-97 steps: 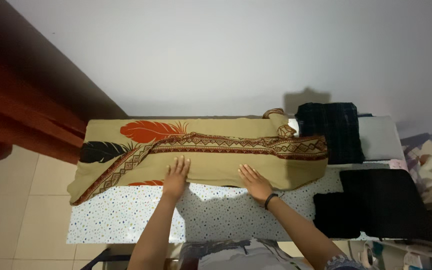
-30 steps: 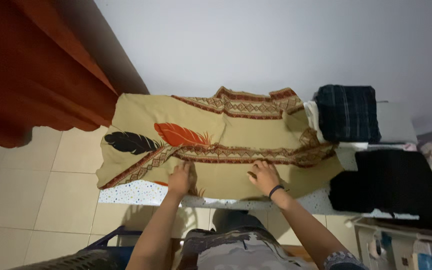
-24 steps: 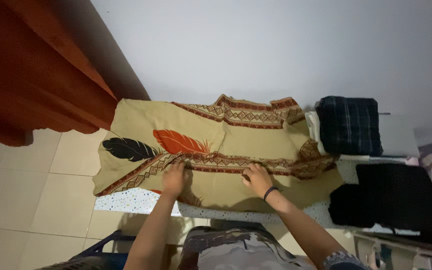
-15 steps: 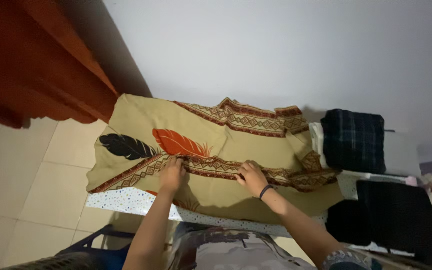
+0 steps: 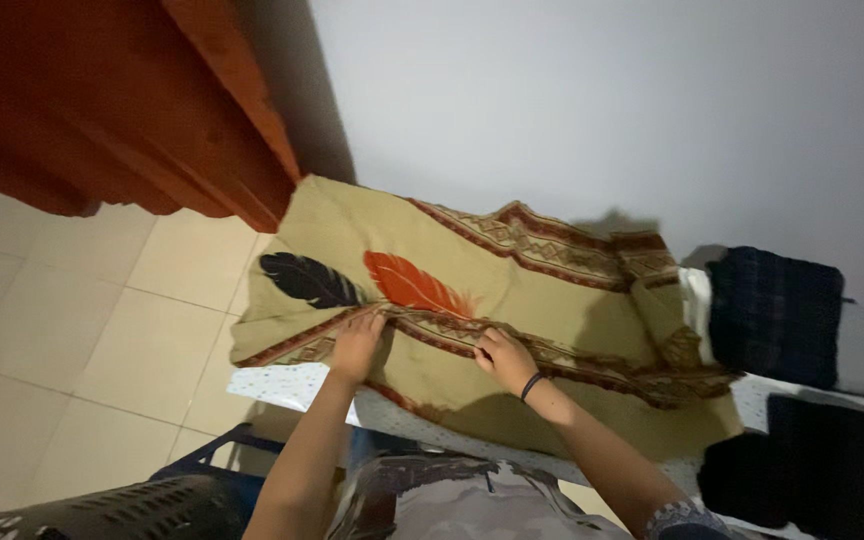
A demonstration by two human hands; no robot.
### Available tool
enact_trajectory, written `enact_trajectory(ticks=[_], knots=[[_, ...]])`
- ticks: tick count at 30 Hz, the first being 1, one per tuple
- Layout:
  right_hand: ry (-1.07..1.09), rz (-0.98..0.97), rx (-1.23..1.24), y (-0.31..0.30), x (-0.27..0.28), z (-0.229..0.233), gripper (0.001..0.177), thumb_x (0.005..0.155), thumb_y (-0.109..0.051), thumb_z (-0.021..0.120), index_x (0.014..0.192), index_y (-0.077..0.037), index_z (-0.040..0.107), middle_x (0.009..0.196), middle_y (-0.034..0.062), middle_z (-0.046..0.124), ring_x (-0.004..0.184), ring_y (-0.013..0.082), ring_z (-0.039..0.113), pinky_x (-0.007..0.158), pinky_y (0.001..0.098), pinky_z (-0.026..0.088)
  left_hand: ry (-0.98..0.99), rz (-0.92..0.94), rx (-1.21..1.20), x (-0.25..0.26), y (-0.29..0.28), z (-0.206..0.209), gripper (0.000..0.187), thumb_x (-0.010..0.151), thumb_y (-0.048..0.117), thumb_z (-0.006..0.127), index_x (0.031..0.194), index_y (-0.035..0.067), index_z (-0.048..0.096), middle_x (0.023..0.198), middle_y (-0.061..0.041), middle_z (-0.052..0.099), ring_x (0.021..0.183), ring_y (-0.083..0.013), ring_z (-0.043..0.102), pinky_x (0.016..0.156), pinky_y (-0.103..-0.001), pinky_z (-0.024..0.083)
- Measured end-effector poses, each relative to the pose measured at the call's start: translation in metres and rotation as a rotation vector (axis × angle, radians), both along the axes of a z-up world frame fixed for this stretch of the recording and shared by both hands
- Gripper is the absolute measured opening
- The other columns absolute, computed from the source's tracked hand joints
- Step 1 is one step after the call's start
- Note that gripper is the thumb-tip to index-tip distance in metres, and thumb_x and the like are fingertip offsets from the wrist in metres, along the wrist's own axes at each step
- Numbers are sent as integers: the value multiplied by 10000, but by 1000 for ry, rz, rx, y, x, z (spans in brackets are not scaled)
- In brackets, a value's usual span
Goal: The person folds a large patterned cloth on a white speckled table. They unfold it, smooth it out, then fold it in half lengthwise, fold the sides inward, and roll it into a compact bundle. The cloth is then placed on a nearby shelf.
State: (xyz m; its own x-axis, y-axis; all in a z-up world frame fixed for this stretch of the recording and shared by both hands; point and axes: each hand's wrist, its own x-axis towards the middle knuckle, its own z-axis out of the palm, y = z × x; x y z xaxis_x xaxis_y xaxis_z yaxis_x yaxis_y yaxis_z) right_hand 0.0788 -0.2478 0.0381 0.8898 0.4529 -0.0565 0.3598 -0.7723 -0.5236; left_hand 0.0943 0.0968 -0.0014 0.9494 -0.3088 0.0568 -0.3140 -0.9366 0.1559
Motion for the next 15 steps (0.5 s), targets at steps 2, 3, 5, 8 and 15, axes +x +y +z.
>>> enact_trajectory(ticks=[2, 3, 5, 8, 15], knots=[[-107, 17, 80, 23, 3, 3, 167, 921, -163, 685, 978, -8, 659, 990, 132, 588, 923, 321, 582, 798, 463, 515, 68, -5, 77, 2, 25, 10, 379, 824, 118, 641, 1191, 111, 547, 1173, -114, 650, 1165, -307, 620, 975, -487, 472], [-160, 26, 121, 34, 7, 4, 171, 910, -154, 686, 987, -4, 658, 1002, 139, 588, 922, 330, 578, 786, 467, 510, 98, 20, 108, 4, 36, 15, 351, 860, 119, 635, 1200, 116, 547, 1177, -108, 648, 1170, -303, 619, 984, -480, 474], [-79, 37, 104, 59, 14, 6, 137, 917, -153, 684, 956, -25, 655, 972, 123, 586, 937, 319, 581, 811, 462, 507, 161, 72, 171, 5, 58, 29, 295, 933, 121, 624, 1218, 127, 548, 1187, -97, 645, 1179, -295, 618, 1002, -466, 477], [-30, 75, 60, 95, 24, 5, 135, 931, -170, 682, 965, -46, 642, 982, 107, 581, 954, 305, 578, 853, 451, 506, 223, 111, 169, 3, 95, 46, 474, 815, 125, 669, 1268, 116, 532, 1236, -114, 610, 1201, -297, 577, 972, -469, 471], [-27, 175, -19, 175, 50, 7, 268, 953, -259, 698, 1092, -52, 599, 1100, 111, 554, 1040, 326, 527, 888, 478, 489, 191, 212, 178, -5, 166, 44, 433, 850, 103, 650, 1271, 125, 550, 1324, -72, 580, 1266, -279, 543, 1014, -471, 470]])
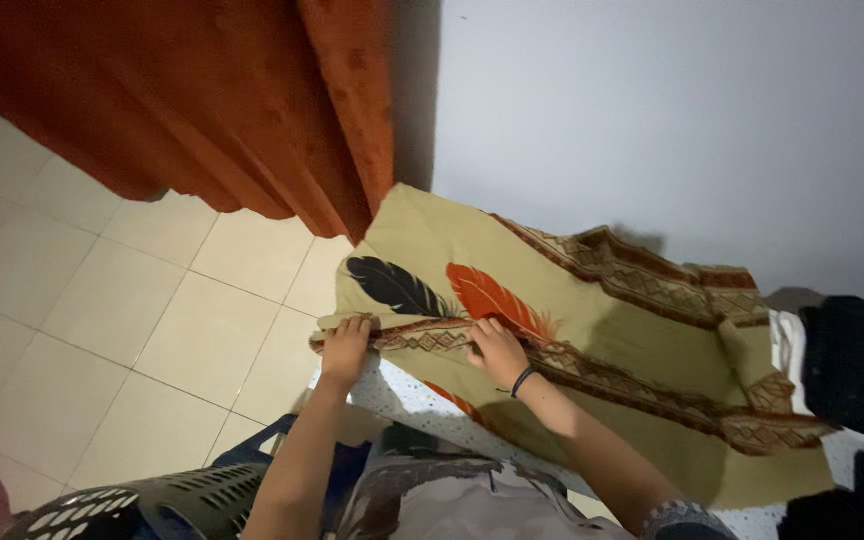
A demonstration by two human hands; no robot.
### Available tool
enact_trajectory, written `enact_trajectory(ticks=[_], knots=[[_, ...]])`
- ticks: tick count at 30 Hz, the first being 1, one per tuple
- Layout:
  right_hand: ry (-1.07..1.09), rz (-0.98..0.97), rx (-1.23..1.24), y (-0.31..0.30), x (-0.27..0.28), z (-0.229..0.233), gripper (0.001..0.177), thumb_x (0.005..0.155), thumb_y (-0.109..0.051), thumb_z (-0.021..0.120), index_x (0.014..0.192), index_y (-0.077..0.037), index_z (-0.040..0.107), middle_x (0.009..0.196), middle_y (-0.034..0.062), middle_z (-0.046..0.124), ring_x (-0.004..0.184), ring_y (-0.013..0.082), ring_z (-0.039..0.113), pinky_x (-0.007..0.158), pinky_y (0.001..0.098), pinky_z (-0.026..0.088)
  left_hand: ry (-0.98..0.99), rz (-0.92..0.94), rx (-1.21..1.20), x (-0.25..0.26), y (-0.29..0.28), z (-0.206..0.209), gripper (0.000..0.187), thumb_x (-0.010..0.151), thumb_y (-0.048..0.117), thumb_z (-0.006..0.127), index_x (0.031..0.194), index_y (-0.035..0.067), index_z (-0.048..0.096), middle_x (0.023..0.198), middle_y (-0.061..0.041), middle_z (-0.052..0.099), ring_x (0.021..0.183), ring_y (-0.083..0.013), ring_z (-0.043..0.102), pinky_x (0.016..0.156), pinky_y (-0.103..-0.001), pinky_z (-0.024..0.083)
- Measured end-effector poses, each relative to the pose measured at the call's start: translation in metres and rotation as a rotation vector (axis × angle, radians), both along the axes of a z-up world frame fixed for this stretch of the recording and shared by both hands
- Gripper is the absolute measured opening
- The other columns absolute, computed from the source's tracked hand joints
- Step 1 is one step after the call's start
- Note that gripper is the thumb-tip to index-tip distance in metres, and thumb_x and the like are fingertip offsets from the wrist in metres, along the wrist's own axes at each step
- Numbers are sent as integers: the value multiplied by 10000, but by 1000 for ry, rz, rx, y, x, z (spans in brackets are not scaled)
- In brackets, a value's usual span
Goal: The person folds a large patterned cloth on a white speckled table. They unfold it, smooth it out, then fold it in half lengthwise, fold the sides inward, and roll it into a compact bundle. The cloth is then placed on a nearby shelf.
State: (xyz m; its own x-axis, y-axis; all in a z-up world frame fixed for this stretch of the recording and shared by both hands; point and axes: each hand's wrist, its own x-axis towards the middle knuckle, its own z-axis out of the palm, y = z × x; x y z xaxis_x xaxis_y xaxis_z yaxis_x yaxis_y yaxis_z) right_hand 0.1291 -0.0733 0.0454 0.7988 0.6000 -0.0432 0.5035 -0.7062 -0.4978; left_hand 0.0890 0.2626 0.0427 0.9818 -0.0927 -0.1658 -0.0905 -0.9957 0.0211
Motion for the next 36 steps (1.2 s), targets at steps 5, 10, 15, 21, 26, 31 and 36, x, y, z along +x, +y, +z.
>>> enact_trajectory(ticks=[5, 10, 15, 21, 26, 31, 36], knots=[[-1, 74, -64, 45, 9, 8, 426, 934, -332, 731, 1211, -57, 561, 1255, 131, 522, 1210, 339, 483, 1024, 489, 421, -92, 44, 65, 4, 41, -13, 437, 769, 69, 646, 1199, 118, 589, 1314, -77, 593, 1219, -271, 556, 967, -461, 479], [-14, 82, -156, 80, 17, 10, 682, 829, -313, 787, 1385, -64, 481, 1366, 159, 515, 1303, 353, 443, 1081, 521, 335, -145, 206, -137, 8, 71, 1, 205, 886, 100, 641, 1084, 148, 661, 1062, -34, 686, 1092, -257, 620, 889, -449, 501], [43, 63, -297, 90, 24, 12, 646, 894, -324, 756, 1431, -92, 480, 1297, 144, 585, 1269, 310, 516, 1113, 477, 383, -270, 303, -374, 15, 80, 23, 192, 776, 119, 660, 966, 112, 681, 951, -77, 717, 928, -310, 677, 780, -450, 541], [47, 140, -277, 81, 23, -3, 629, 811, -362, 777, 1286, -30, 534, 1242, 176, 598, 1131, 345, 553, 1003, 492, 426, -428, 524, -628, 31, 67, 40, 110, 899, 117, 600, 939, 75, 693, 907, -157, 733, 793, -388, 696, 696, -477, 549], [-160, 36, -15, 60, 31, -26, 238, 879, -218, 709, 1046, -68, 629, 927, 128, 687, 940, 335, 650, 876, 477, 501, -540, 555, -752, 56, 61, 51, 141, 930, 126, 578, 920, 40, 688, 890, -186, 719, 791, -396, 689, 713, -463, 542], [-67, -112, -14, 51, 62, -11, 219, 902, -221, 699, 1003, -44, 622, 791, 128, 671, 779, 304, 660, 815, 456, 519, -675, 480, -826, 101, 57, 57, 154, 930, 128, 606, 932, -7, 679, 926, -224, 705, 855, -433, 671, 773, -475, 536], [-37, -380, -63, 48, 97, 18, 154, 990, -168, 632, 1100, -60, 632, 875, 117, 662, 827, 267, 668, 822, 436, 560, -621, 420, -869, 149, 43, 36, 244, 935, 118, 622, 1131, -14, 680, 1144, -226, 680, 1059, -415, 650, 950, -464, 512]])
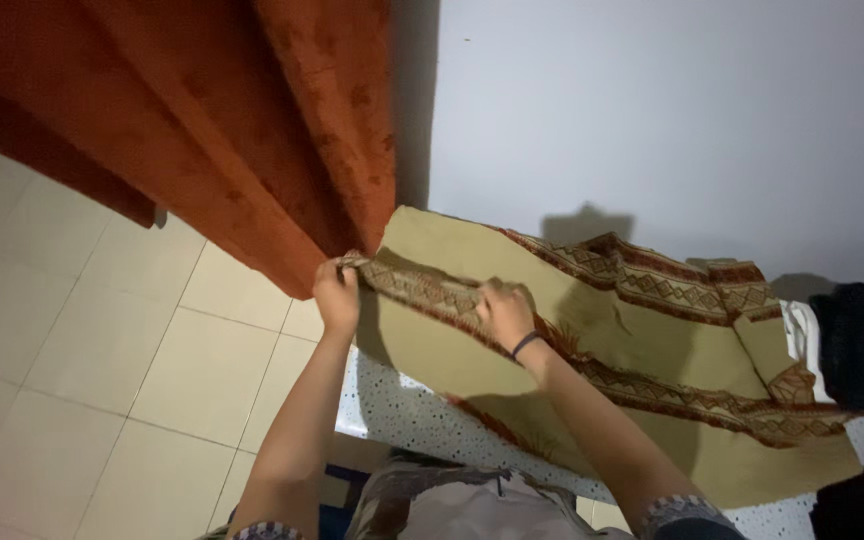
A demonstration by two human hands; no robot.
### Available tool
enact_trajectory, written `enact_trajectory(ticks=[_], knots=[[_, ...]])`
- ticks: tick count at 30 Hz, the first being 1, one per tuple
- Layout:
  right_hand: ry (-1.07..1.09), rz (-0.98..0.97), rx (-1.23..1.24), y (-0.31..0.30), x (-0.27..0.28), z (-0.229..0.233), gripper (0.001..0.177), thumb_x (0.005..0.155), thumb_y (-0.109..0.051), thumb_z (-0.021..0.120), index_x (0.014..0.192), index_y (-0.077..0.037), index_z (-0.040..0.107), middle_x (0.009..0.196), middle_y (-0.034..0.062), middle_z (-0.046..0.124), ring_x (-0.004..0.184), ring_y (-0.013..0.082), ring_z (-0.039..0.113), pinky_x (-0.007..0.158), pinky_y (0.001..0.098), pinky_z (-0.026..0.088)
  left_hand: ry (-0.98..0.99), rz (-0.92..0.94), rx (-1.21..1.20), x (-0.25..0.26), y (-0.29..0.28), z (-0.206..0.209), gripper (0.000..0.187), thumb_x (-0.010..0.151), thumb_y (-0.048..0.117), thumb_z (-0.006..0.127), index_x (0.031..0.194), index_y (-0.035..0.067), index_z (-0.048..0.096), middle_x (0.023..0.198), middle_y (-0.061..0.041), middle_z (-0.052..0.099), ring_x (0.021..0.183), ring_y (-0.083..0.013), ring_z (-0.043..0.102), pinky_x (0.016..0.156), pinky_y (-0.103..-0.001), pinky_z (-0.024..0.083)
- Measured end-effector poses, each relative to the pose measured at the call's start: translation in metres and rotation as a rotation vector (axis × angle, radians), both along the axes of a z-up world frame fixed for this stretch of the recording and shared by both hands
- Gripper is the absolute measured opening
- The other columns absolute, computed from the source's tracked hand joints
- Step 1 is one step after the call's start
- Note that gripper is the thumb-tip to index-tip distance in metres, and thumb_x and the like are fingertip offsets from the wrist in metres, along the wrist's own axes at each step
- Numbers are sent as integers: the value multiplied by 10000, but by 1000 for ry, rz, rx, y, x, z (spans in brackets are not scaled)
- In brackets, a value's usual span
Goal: The person folds a large patterned cloth on a white speckled table. They unfold it, smooth it out, then fold it in half lengthwise, fold the sides inward, and roll it into a compact bundle. The cloth is then placed on a nearby shelf.
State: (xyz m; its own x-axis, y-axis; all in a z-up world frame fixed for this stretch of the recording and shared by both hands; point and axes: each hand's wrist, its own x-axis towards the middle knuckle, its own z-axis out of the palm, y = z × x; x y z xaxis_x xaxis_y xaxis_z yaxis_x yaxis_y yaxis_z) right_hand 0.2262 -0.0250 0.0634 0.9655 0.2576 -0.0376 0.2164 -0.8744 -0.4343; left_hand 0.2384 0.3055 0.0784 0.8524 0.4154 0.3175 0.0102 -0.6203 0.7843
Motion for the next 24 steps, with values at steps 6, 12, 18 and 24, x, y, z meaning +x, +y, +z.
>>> enact_trajectory(ticks=[6, 12, 18, 24], knots=[[-487, 14, -61, -3, 2, 10, 294, 759, -106, 667, 1036, -7, 649, 1062, 183, 678, 1021, 320, 630, 873, 494, 503, 156, -205, 160, 1, -28, -19, 467, 883, 153, 679, 1300, -28, 571, 1309, -257, 579, 1212, -434, 561, 1044, -480, 460], [104, 273, 63, 8, -49, -10, 69, 896, -143, 632, 950, -130, 672, 976, 100, 670, 983, 256, 636, 911, 424, 533, 488, -728, 538, -37, -20, 4, 514, 969, 427, 662, 1328, 69, 572, 1381, -162, 580, 1306, -365, 544, 1131, -487, 428], [-179, 622, -28, 30, -90, -45, 484, 886, -458, 762, 1058, -17, 666, 1041, 203, 655, 1044, 367, 606, 927, 511, 493, 499, -1091, 895, -59, 1, -11, 700, 853, 341, 666, 1469, 73, 468, 1460, -152, 495, 1379, -316, 409, 1153, -507, 299], [-39, 619, -84, 35, -101, -91, 533, 781, -372, 776, 1159, -19, 649, 1198, 187, 608, 1169, 392, 545, 964, 500, 491, 390, -926, 858, -62, 10, -47, 355, 947, 150, 535, 1293, 99, 594, 1323, -97, 593, 1305, -282, 509, 1130, -481, 372]])
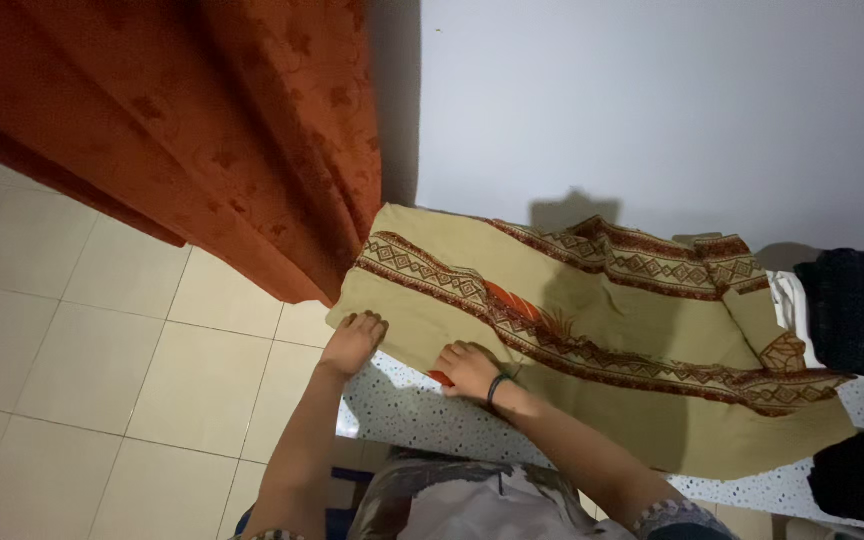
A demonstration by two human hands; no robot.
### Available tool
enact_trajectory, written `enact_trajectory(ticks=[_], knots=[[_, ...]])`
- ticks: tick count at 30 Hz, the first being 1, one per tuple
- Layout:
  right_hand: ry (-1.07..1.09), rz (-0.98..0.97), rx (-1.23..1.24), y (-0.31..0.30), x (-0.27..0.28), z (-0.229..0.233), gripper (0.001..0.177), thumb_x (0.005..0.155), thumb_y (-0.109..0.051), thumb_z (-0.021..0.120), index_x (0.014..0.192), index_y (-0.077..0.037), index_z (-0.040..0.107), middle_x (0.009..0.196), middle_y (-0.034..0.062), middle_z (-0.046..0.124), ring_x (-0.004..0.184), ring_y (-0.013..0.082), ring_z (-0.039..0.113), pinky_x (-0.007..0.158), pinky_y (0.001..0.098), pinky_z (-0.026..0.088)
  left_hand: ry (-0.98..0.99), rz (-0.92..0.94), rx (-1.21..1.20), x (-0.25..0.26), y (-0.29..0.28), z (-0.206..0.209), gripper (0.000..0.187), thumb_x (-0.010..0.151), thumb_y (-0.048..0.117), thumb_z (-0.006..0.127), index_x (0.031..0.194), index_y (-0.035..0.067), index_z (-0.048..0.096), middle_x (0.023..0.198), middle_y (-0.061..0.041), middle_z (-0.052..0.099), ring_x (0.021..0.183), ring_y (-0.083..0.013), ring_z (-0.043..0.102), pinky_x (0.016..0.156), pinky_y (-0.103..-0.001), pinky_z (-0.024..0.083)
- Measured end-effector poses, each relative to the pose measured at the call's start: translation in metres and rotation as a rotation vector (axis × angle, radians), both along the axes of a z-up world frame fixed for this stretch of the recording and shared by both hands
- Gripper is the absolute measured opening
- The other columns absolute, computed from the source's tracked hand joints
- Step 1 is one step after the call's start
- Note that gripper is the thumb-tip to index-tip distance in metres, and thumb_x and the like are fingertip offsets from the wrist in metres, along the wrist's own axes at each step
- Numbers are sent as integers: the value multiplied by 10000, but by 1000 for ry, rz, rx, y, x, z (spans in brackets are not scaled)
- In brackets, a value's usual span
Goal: The person folds a large patterned cloth on a white speckled table. They unfold it, smooth it out, then fold it in half lengthwise, fold the sides inward, and roll it into a compact bundle. The cloth is then placed on a nearby shelf.
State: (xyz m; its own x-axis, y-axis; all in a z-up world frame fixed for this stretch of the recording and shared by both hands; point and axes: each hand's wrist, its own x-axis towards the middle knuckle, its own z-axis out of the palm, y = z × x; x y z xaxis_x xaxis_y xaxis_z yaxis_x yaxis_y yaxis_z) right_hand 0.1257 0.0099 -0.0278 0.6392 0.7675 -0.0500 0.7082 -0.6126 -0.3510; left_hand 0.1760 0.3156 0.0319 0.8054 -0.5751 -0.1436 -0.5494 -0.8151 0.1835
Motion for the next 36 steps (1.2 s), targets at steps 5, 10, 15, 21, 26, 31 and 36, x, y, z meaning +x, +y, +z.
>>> enact_trajectory(ticks=[5, 10, 15, 21, 26, 31, 36], knots=[[-69, -70, -30, 9, -8, -17, 287, 807, -179, 700, 1058, -43, 674, 1151, 151, 641, 1169, 357, 574, 958, 484, 511, -66, 44, 18, -4, 3, -4, 284, 925, 151, 548, 1191, 88, 623, 1274, -102, 623, 1259, -281, 545, 1100, -478, 403], [-17, -47, 87, 18, -15, 5, 178, 770, -127, 657, 927, -44, 672, 1023, 154, 639, 1072, 348, 582, 979, 487, 499, -38, 54, 25, -16, 12, 4, 337, 826, 149, 603, 1158, 104, 634, 1253, -103, 632, 1230, -295, 554, 1072, -481, 409], [32, 44, 138, 23, -22, 34, 168, 805, -158, 657, 932, -48, 666, 1024, 137, 640, 1084, 344, 580, 993, 475, 479, -101, 102, 64, -37, 20, 2, 271, 882, 150, 586, 1145, 113, 639, 1263, -100, 640, 1242, -285, 561, 1082, -475, 412], [108, 164, 185, 25, -33, 39, 331, 799, -170, 662, 1094, -25, 697, 1049, 161, 624, 1088, 372, 562, 983, 477, 477, -85, 144, 78, -67, 26, -1, 229, 899, 143, 554, 1112, 132, 636, 1264, -71, 639, 1247, -266, 556, 1074, -470, 409], [175, 258, 173, 29, -44, 34, 283, 851, -196, 655, 1080, -31, 687, 1090, 157, 625, 1138, 367, 565, 984, 468, 501, 50, 259, 184, -96, 31, 4, 167, 964, 187, 528, 1098, 157, 623, 1214, -32, 646, 1246, -228, 565, 1102, -425, 437], [239, 321, 98, 37, -50, 38, 340, 855, -219, 663, 1151, -53, 676, 1119, 166, 614, 1136, 374, 561, 949, 487, 505, 0, 311, 147, -122, 39, 4, 215, 920, 141, 535, 1124, 148, 603, 1273, -37, 621, 1278, -236, 544, 965, -442, 503], [266, 340, 73, 36, -54, 38, 286, 851, -247, 676, 1076, -70, 679, 1146, 158, 612, 1153, 370, 557, 953, 484, 504, 104, 392, 168, -137, 40, 4, 292, 904, 136, 539, 1192, 154, 584, 1361, -38, 574, 1323, -232, 507, 976, -453, 486]])
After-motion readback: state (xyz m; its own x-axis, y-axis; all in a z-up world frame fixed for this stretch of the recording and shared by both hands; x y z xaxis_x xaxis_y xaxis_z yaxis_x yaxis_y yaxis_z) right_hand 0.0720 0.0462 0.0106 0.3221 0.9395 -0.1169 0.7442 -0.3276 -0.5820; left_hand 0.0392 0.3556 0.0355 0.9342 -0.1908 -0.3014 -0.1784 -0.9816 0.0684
